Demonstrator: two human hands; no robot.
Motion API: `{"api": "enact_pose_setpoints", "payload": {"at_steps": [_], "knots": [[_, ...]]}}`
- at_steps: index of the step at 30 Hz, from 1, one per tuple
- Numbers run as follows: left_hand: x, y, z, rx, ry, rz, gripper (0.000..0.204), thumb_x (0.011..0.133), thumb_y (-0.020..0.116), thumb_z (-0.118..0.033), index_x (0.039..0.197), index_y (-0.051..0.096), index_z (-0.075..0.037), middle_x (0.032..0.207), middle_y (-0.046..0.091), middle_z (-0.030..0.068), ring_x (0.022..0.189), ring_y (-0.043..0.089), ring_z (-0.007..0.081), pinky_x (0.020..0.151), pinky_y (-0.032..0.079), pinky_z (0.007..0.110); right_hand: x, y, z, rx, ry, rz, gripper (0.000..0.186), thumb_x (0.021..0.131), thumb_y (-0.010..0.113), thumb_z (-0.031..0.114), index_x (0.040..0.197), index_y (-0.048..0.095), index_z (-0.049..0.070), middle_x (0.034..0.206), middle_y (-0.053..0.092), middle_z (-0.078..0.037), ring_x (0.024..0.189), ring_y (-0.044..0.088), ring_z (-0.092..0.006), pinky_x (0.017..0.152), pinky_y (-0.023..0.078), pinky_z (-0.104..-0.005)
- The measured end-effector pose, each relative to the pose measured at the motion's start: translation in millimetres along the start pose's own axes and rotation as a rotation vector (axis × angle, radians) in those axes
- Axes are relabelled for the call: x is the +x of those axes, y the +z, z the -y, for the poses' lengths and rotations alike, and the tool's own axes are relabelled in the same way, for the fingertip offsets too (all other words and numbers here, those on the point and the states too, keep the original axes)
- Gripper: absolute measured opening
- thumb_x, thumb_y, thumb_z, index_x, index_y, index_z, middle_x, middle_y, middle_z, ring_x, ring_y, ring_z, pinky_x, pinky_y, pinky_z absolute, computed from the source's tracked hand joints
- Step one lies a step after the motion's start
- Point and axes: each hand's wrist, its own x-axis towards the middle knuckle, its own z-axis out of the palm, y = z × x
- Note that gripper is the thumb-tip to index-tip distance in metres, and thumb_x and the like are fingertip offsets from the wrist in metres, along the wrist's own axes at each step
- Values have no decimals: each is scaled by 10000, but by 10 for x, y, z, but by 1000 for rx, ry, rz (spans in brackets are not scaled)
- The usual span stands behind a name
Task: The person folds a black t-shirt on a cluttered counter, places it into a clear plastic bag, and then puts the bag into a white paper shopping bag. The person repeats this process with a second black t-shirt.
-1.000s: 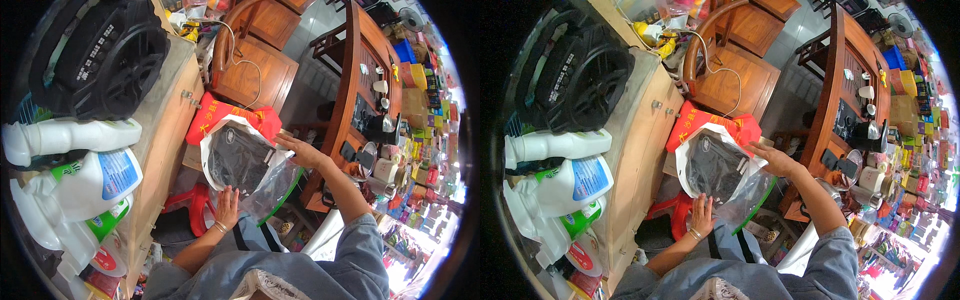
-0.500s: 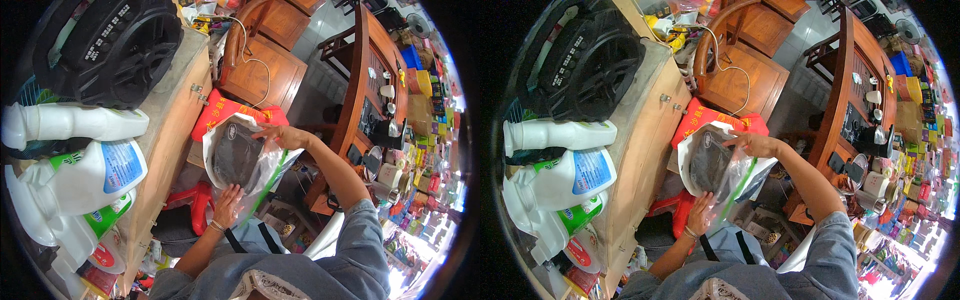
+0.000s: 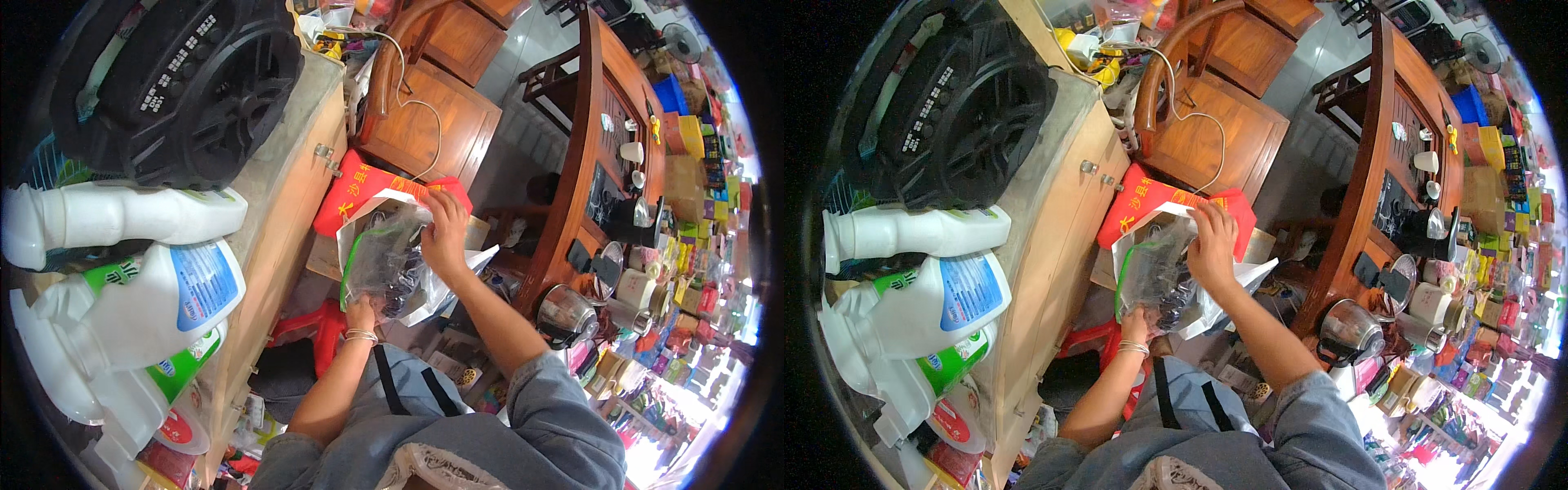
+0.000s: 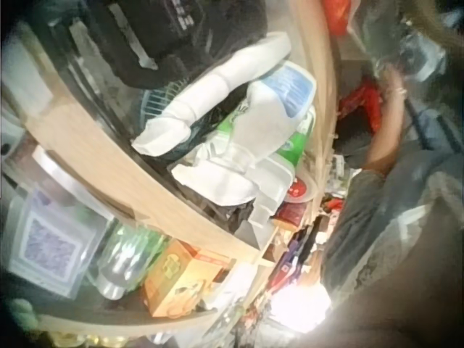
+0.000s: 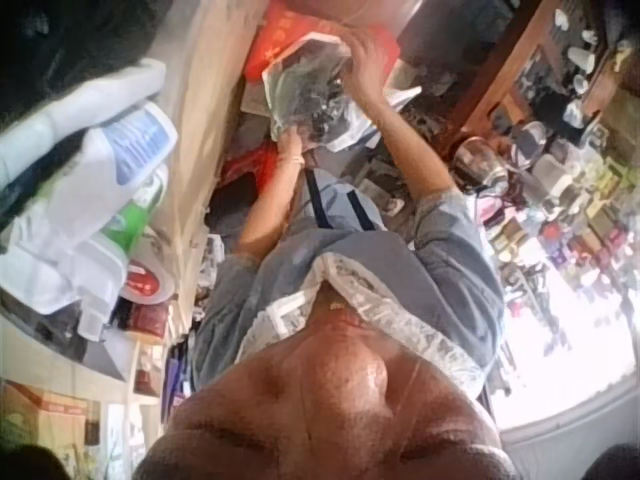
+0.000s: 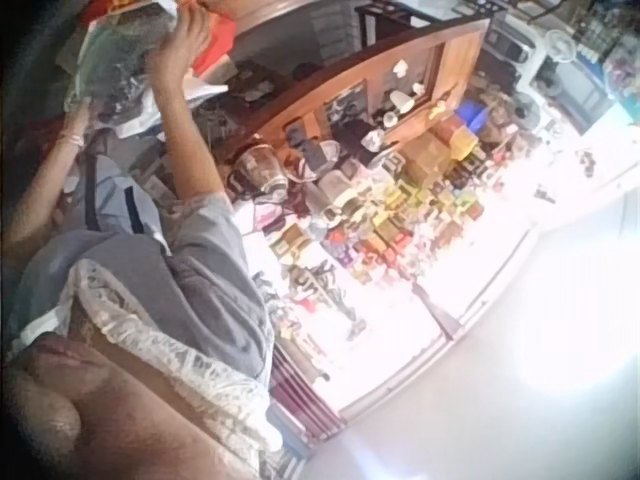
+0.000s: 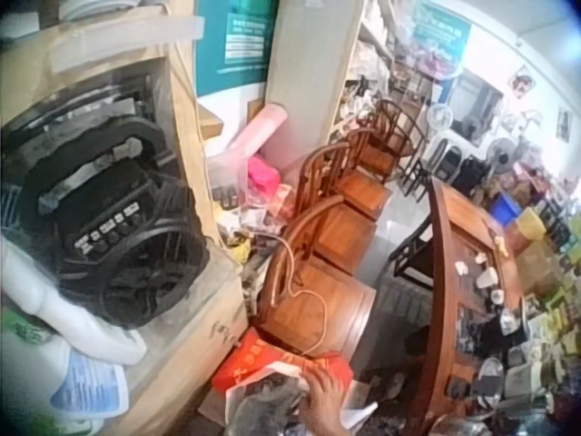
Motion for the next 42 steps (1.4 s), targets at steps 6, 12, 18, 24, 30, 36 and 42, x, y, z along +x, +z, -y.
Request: {"api": "enact_pose_setpoints", "payload": {"at_steps": [6,12,18,24,30,36,42], "knots": [[-26,82,-42,490,99,-62,419,936,452,-331,853,649,30,740,665,120,527,628,230,450,547,329,-350,84,367,-165,-384,486,593,808,554,530,1344,456,293,1469,329,-20,1405,186,-286,1089,51,-640],[-216,-88,-166,385,48,192,316,913,536,-268,985,608,31,900,640,104,749,647,200,562,568,324,-464,619,-14,-307,-442,619,605,812,505,594,1356,444,335,1493,293,26,1424,120,-248,1094,14,-656],[-433,-121,-684,1095,502,27,269,864,584,-216,986,611,21,941,642,199,785,638,348,716,517,415,-441,782,-12,-453,-448,689,564,831,536,479,1366,441,327,1510,261,42,1424,119,-243,1101,32,-643],[-327,192,-929,1171,1038,32,400,876,562,-174,1206,485,39,1269,477,248,1195,454,389,981,392,434,-467,884,-21,-465,-406,770,549,844,526,457,1367,445,311,1521,237,37,1425,107,-249,1104,43,-629],[-226,475,-663,1457,1120,84,574,857,587,-196,1312,374,81,1371,344,286,1306,310,426,1097,252,475,-478,920,-78,-566,-421,835,534,863,504,448,1374,433,311,1540,182,28,1428,95,-238,1113,44,-600],[-73,465,-579,1491,1115,49,491,870,537,-116,1293,386,82,1346,377,283,1291,343,414,1083,283,470,-560,1062,-176,-489,-402,756,471,867,492,411,1322,494,293,1530,214,30,1425,114,-217,1124,55,-570],[11,432,-579,1313,1039,89,409,902,466,-77,1272,399,85,1292,442,289,1205,436,427,1030,360,438,-532,971,-151,-404,-354,761,416,892,466,375,1294,532,291,1520,251,36,1422,135,-204,1133,42,-539]]}}
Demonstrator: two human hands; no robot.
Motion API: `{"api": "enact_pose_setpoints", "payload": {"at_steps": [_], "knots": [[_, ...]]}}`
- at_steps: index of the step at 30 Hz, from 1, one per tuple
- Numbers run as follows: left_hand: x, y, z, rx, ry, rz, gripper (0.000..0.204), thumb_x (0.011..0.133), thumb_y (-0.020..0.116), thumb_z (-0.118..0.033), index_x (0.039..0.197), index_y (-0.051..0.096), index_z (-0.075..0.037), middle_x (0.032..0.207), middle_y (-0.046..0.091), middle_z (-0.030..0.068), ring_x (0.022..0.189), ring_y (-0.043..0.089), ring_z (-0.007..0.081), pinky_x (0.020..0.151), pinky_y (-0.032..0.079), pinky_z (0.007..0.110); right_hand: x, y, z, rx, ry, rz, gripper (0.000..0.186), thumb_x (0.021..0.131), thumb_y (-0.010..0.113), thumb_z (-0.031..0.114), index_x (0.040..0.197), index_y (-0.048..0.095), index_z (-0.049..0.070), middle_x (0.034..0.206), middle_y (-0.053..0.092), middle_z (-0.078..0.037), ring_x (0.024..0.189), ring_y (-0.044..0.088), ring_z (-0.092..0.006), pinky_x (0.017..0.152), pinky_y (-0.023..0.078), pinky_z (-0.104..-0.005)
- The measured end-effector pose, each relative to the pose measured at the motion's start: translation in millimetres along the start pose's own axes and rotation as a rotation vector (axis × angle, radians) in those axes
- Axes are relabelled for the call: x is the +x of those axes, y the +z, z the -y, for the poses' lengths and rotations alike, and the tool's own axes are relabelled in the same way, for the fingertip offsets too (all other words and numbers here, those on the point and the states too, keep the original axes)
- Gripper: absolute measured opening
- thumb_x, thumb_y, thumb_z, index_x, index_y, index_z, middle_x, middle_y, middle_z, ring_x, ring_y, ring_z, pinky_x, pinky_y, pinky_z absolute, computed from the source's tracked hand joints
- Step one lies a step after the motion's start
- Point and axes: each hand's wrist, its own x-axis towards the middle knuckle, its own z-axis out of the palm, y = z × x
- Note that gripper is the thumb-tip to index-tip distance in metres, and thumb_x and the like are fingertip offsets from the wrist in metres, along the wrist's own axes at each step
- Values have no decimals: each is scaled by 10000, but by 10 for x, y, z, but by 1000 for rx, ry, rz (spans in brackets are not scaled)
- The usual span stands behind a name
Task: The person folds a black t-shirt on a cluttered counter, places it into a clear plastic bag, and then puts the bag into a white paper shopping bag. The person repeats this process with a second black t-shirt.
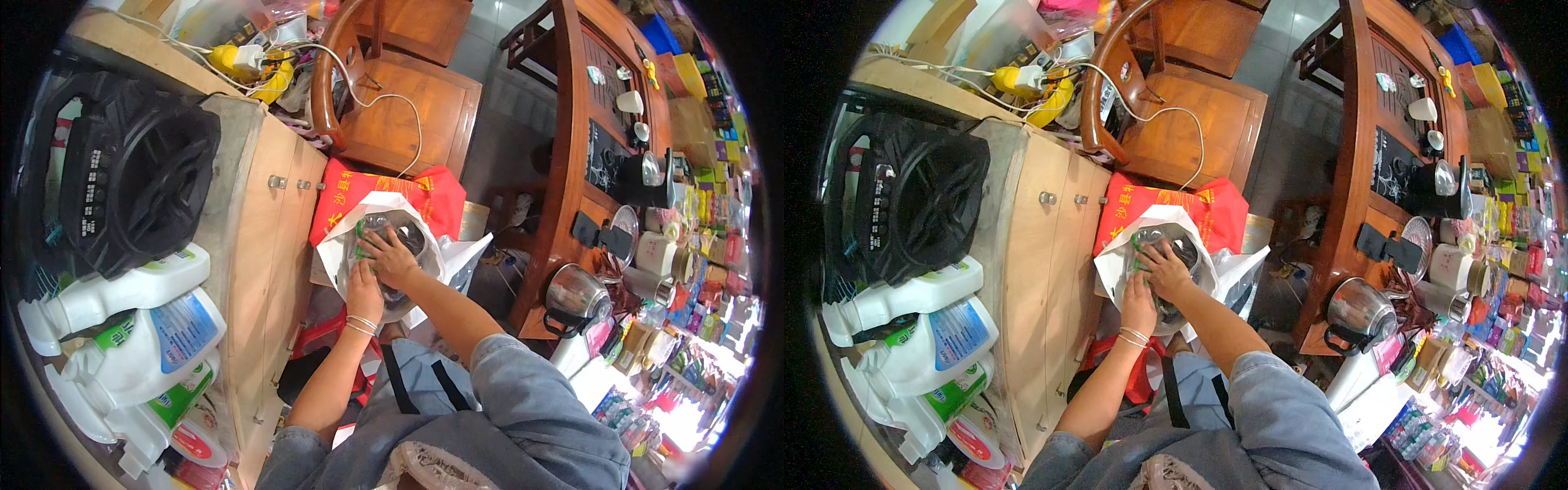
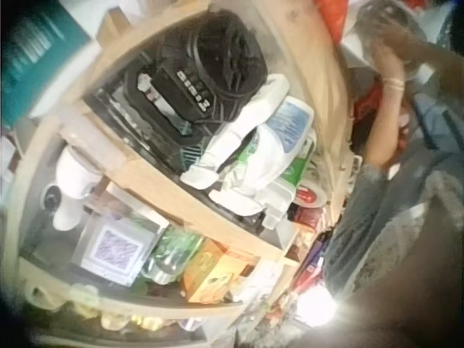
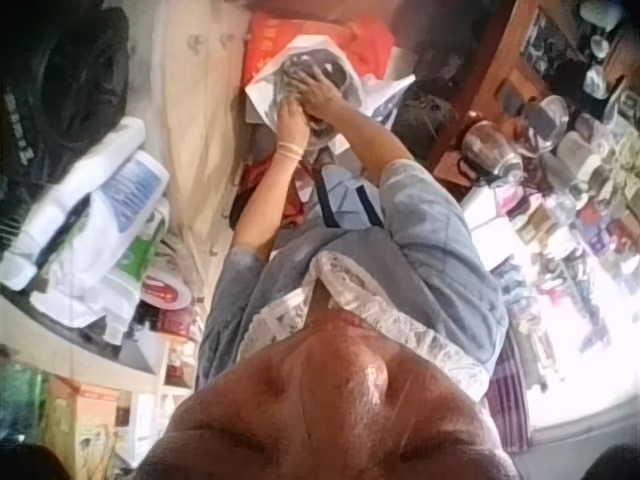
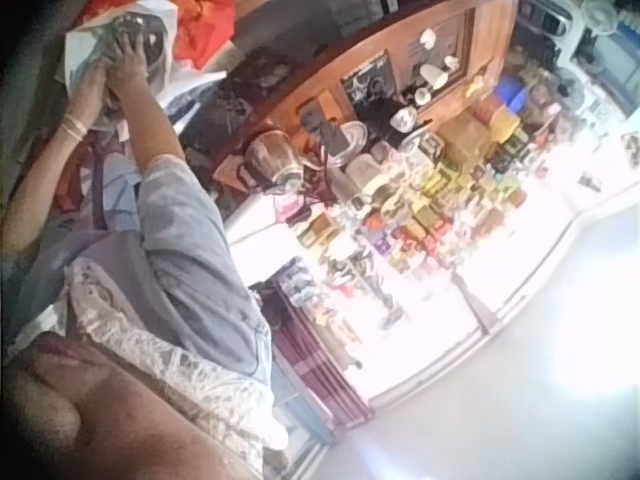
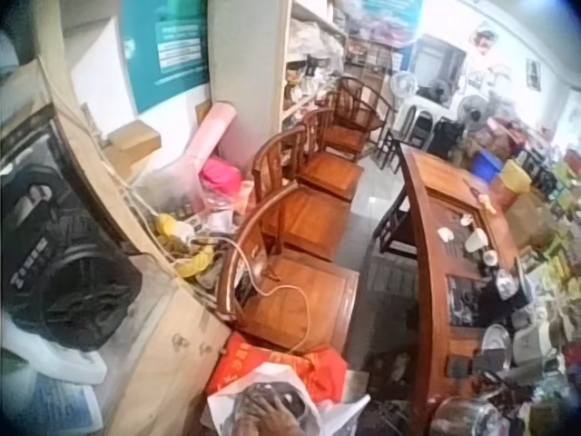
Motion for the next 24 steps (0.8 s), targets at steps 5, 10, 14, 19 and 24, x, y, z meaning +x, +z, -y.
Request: {"api": "enact_pose_setpoints", "payload": {"at_steps": [5,10,14,19,24], "knots": [[-77,-107,-110,-121,-78,-13,398,917,496,-162,1223,456,89,1175,531,305,1082,524,434,924,433,444,-152,-227,-58,138,2,39,394,883,507,326,1267,558,256,1488,310,18,1409,167,-205,1130,60,-542],[-173,-310,-212,-220,-189,3,358,880,564,-221,1118,570,47,1073,599,253,999,578,392,870,461,440,-192,-432,-126,723,171,-199,337,826,596,181,1156,586,112,1298,496,-126,1179,496,-326,1038,338,-468],[-230,-320,-45,-159,129,43,335,866,598,-228,1072,600,36,1002,625,226,972,596,364,859,469,423,-108,-737,-228,861,499,-687,355,805,626,78,1154,567,70,1060,561,-159,945,587,-361,769,492,-428],[131,-535,-94,-437,-204,274,320,839,655,-246,1016,615,17,1061,607,211,984,587,323,858,458,396,115,-794,-477,851,365,-494,342,804,644,111,1143,596,111,1067,562,-141,941,590,-350,784,484,-434],[887,-410,-45,-415,-79,-480,239,835,669,-183,1009,631,-24,860,652,147,778,616,251,715,478,369,192,-896,-514,868,348,-367,282,814,646,149,1091,631,98,1054,575,-136,941,595,-338,776,488,-424]]}}
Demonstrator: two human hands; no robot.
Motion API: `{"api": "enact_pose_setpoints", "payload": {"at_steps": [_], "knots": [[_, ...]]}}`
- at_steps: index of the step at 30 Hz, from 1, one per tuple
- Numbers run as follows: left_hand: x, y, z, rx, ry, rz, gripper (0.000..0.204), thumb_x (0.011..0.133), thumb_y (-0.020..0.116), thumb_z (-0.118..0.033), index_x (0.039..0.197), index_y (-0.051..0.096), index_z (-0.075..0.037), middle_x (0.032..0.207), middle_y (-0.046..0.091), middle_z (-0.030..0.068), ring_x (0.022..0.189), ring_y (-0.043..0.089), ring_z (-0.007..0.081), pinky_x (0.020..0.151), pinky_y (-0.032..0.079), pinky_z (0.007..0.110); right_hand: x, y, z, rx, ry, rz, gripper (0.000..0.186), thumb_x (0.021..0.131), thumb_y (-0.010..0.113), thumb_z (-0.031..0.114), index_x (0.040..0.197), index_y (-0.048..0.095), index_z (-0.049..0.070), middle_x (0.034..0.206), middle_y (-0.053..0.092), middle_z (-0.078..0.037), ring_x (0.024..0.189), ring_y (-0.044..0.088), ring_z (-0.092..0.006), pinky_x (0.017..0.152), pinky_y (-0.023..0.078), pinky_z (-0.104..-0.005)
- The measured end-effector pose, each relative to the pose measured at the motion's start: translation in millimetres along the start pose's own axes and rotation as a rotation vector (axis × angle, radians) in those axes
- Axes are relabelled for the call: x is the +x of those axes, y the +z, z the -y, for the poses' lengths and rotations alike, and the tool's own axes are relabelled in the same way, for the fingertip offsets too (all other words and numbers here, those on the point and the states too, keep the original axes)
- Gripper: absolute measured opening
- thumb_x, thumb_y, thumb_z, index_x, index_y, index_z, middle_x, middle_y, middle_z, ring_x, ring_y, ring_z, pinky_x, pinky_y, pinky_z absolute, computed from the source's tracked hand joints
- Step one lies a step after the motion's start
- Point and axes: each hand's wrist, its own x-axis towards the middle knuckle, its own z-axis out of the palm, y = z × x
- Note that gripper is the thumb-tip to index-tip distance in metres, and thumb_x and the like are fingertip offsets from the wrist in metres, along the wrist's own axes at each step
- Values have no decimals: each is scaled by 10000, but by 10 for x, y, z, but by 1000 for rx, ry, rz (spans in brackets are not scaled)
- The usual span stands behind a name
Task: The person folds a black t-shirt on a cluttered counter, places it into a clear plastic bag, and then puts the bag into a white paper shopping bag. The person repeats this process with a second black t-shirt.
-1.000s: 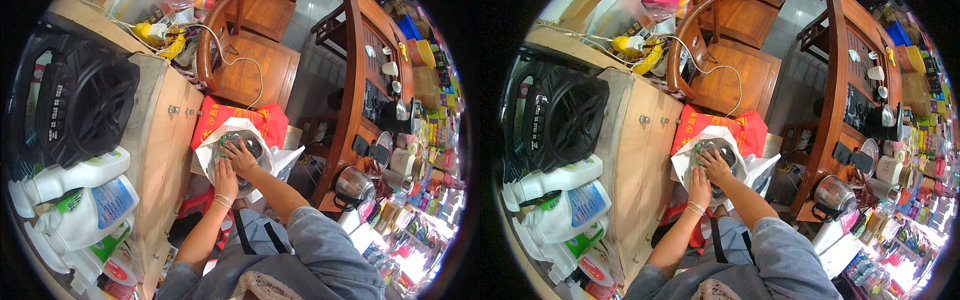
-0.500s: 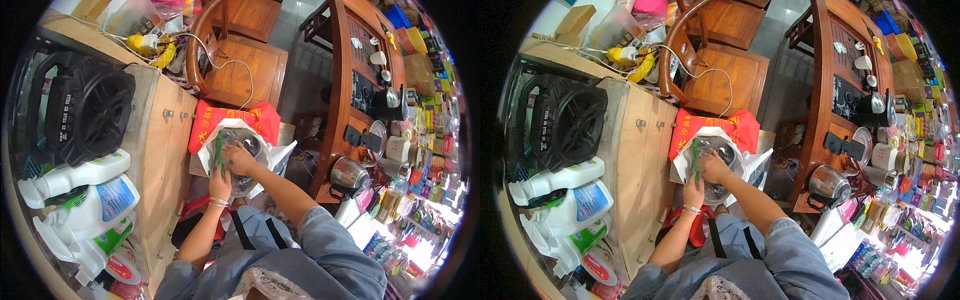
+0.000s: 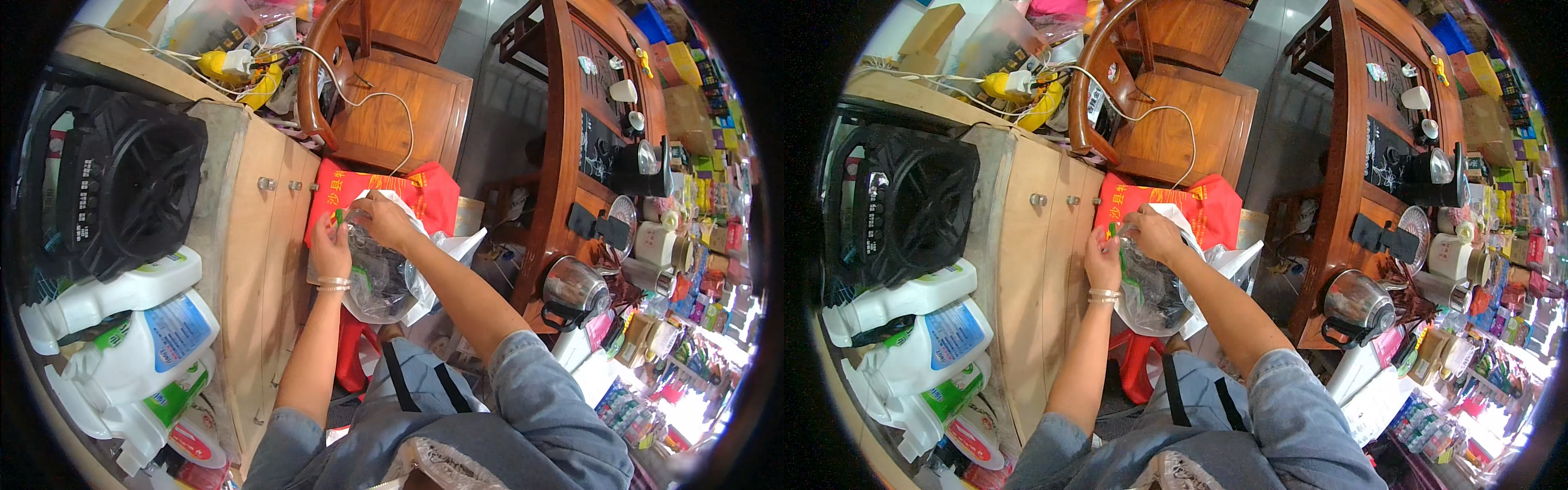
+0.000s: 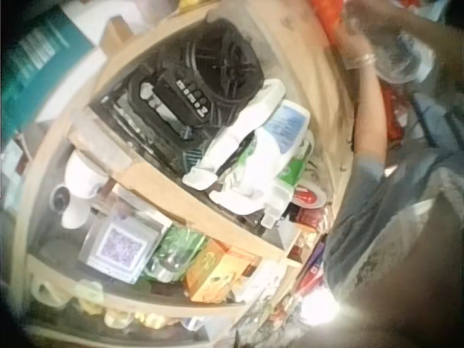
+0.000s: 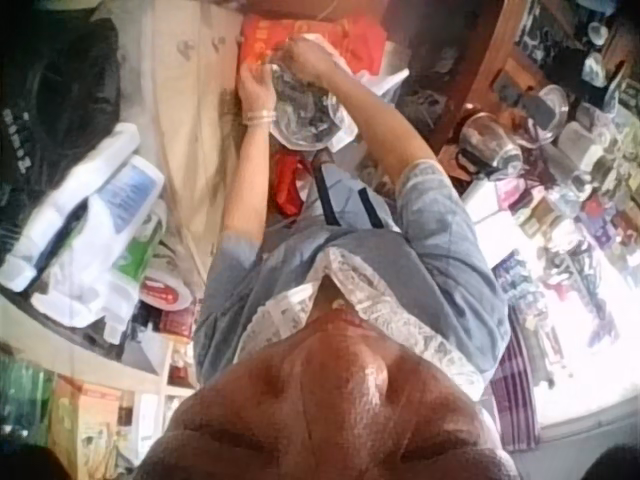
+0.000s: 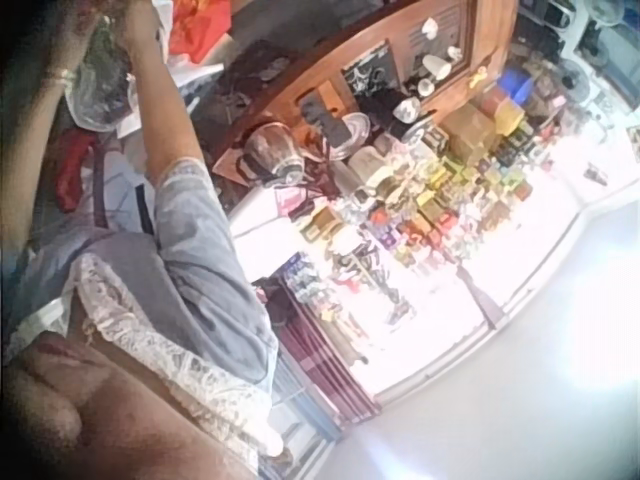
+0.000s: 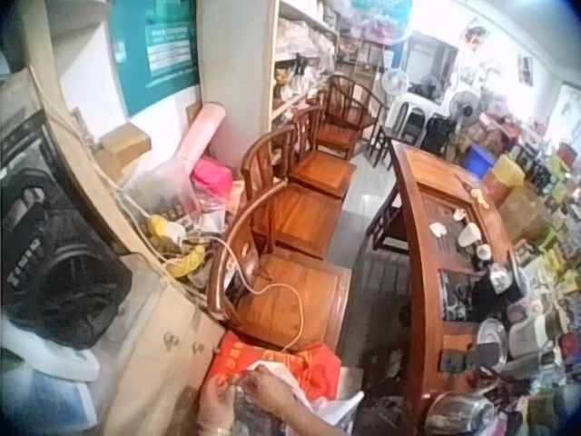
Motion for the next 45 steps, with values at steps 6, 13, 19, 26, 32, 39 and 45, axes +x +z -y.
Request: {"api": "enact_pose_setpoints", "payload": {"at_steps": [6,13,19,26,32,39,45], "knots": [[199,60,-37,32,-56,172,154,805,681,-112,908,675,1,739,648,132,646,607,211,609,473,332,103,82,-85,204,-11,-11,217,821,631,164,1006,651,50,957,643,-151,908,615,-327,757,490,-407],[101,11,105,114,-91,149,163,754,727,-169,836,698,-31,652,588,198,608,599,307,575,462,387,179,0,-85,285,64,3,129,799,628,100,879,658,4,880,654,-176,850,634,-311,732,493,-398],[159,-10,9,272,-31,177,170,752,720,-191,833,702,-43,679,593,208,639,601,344,580,468,406,167,-38,9,190,-115,55,112,773,659,51,871,648,-1,829,652,-147,770,641,-281,692,503,-339],[141,-31,-32,153,4,178,183,751,718,-146,880,698,-16,721,628,202,663,622,330,596,484,390,179,-59,33,176,-82,85,150,750,651,31,894,628,-3,819,640,-166,804,637,-292,717,499,-355],[136,-43,-80,139,113,128,189,793,700,-107,927,694,26,706,661,170,592,610,198,550,451,319,198,38,-1,97,-103,42,110,768,599,-10,877,606,-20,857,630,-178,833,621,-336,725,487,-385],[88,45,35,48,-93,148,137,794,669,-131,888,709,-39,728,639,194,668,636,313,603,481,361,156,96,25,194,-58,-32,76,766,586,15,835,595,-13,885,619,-201,856,598,-367,744,474,-423],[151,55,-132,-158,-138,131,139,806,681,-134,905,692,-37,715,657,132,615,620,248,583,475,343,213,-27,15,256,24,-5,102,781,594,25,869,608,-25,870,636,-223,829,616,-375,716,487,-414]]}}
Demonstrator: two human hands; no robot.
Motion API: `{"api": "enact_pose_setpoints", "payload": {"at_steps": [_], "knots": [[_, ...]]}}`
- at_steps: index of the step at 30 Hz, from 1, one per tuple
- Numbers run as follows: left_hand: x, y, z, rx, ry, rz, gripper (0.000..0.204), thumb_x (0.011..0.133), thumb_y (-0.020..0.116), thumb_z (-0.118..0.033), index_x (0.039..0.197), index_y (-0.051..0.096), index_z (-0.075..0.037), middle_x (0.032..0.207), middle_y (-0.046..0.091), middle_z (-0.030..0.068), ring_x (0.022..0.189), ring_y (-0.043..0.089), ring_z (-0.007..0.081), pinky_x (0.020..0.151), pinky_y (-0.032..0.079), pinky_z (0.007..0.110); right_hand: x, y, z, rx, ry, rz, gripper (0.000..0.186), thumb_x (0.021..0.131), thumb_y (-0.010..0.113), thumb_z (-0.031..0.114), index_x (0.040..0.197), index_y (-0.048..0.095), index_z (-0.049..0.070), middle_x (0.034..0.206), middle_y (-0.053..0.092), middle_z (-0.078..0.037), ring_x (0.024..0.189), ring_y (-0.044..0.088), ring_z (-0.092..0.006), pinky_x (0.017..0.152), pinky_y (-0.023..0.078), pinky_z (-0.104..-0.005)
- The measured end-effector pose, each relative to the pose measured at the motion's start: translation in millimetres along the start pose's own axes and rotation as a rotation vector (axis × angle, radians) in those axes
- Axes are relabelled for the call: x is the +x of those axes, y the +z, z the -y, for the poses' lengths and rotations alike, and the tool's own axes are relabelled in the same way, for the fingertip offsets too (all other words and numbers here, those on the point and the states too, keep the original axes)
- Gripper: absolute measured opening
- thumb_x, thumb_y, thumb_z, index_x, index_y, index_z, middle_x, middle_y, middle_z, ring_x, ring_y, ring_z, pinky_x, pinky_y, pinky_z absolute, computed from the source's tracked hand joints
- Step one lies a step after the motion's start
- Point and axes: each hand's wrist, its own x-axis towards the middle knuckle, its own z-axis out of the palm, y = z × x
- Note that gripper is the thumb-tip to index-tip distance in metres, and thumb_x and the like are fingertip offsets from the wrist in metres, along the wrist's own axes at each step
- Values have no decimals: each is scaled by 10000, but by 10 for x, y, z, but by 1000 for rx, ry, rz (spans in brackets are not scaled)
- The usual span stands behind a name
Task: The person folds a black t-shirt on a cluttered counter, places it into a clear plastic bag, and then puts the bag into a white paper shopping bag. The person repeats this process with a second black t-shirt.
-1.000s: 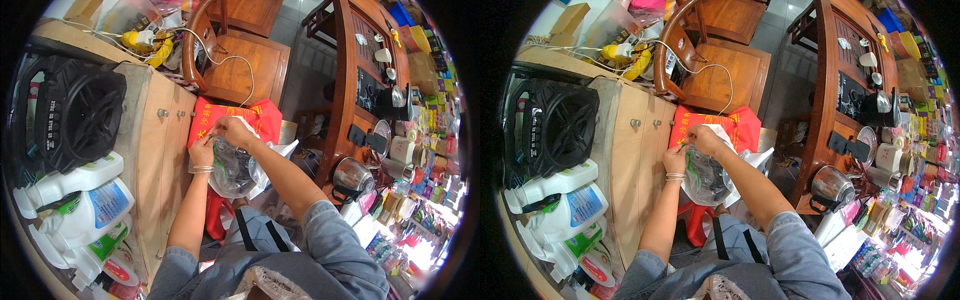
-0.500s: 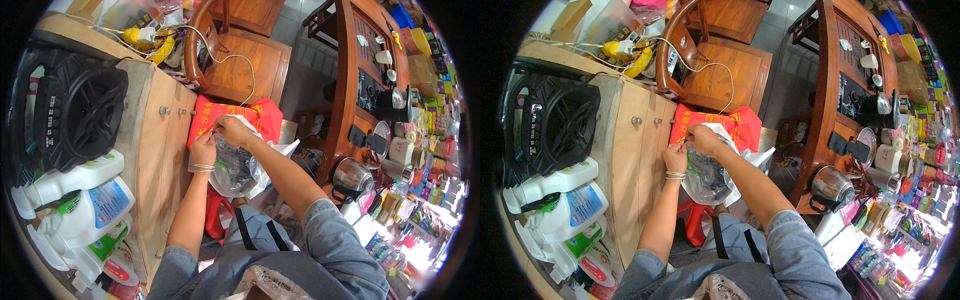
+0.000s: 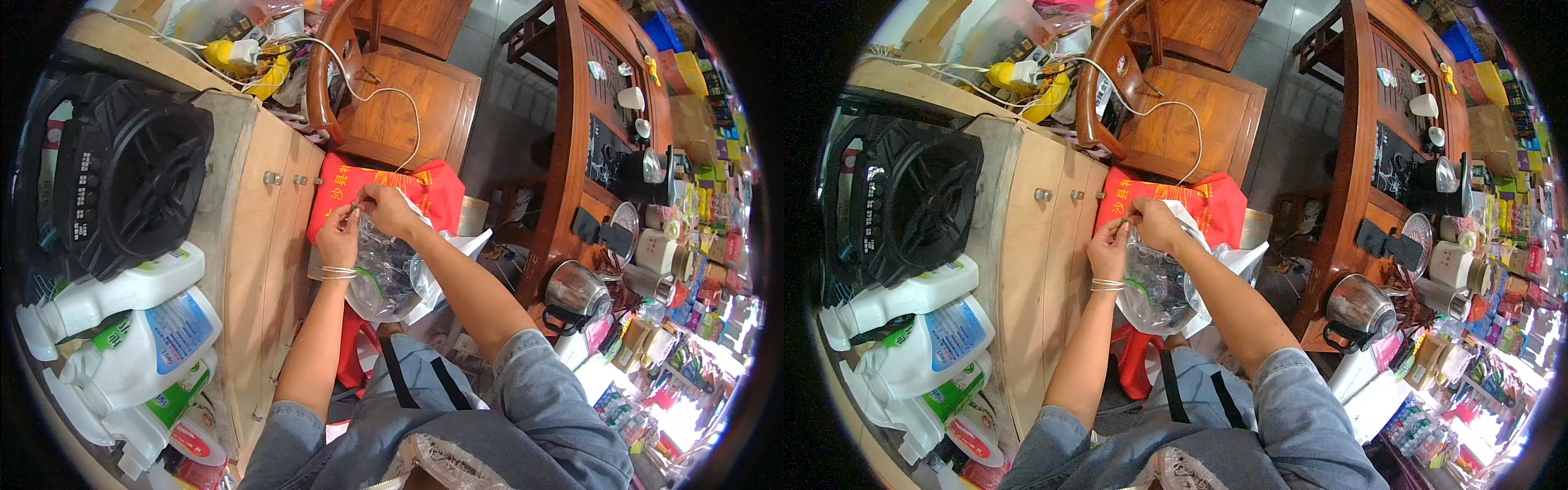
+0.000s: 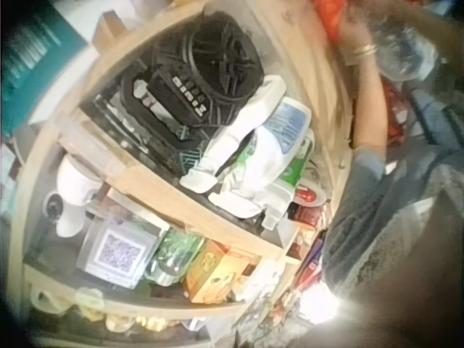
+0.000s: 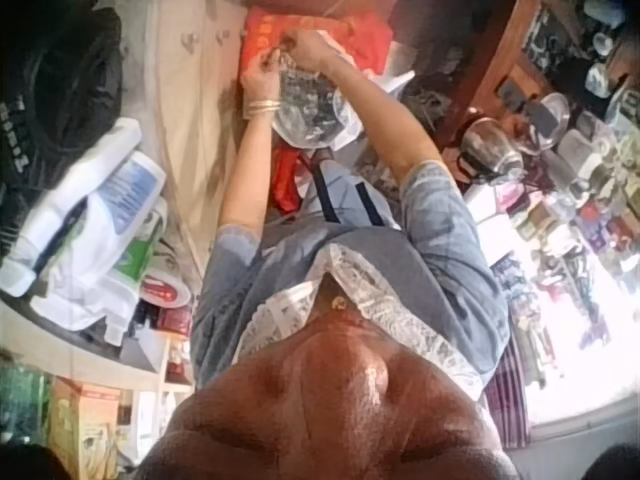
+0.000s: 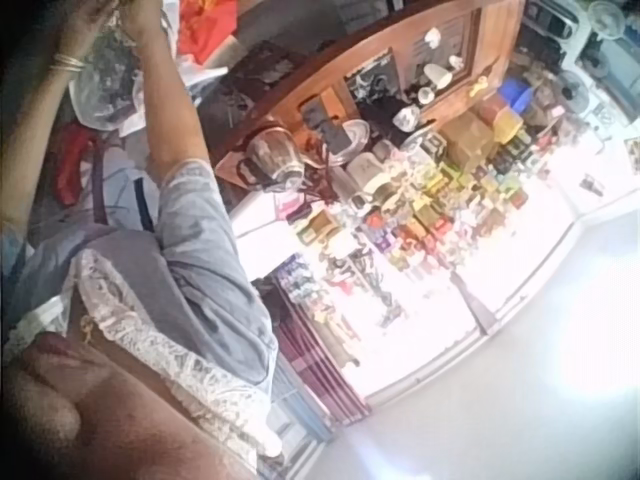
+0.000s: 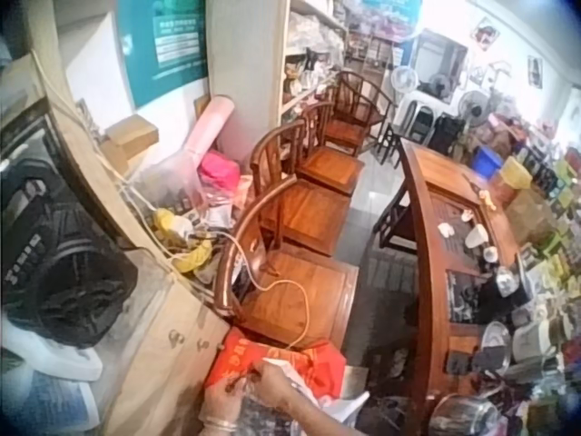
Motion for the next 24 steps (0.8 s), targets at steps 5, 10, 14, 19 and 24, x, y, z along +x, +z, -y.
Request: {"api": "enact_pose_setpoints", "payload": {"at_steps": [5,10,14,19,24], "knots": [[66,9,81,131,80,8,122,811,681,-131,853,654,-20,723,650,111,628,604,230,594,467,327,22,8,-60,19,8,-11,113,780,601,29,876,604,-31,869,637,-226,825,624,-368,706,488,-410],[34,18,100,151,99,8,108,832,658,-107,816,624,-6,709,637,91,631,586,180,585,459,305,-11,58,-50,27,8,-63,114,764,599,20,864,583,-33,858,628,-211,801,619,-337,695,485,-391],[-20,-20,-7,146,12,40,106,809,666,-108,800,617,-15,715,635,131,642,609,245,593,465,349,-37,117,-78,52,52,-91,111,748,597,2,850,574,-34,849,618,-204,789,606,-320,696,481,-380],[-34,-17,162,175,117,14,88,808,658,-93,793,614,-18,710,634,127,627,610,250,578,465,345,-73,124,-13,62,33,-175,92,751,584,-22,843,575,-30,845,611,-208,808,600,-341,703,477,-391],[-110,-47,164,202,99,37,80,808,661,-90,799,619,-22,695,635,119,608,620,227,565,470,321,-56,101,-26,54,1,-226,84,767,568,-31,850,581,-30,842,614,-209,814,602,-354,708,477,-396]]}}
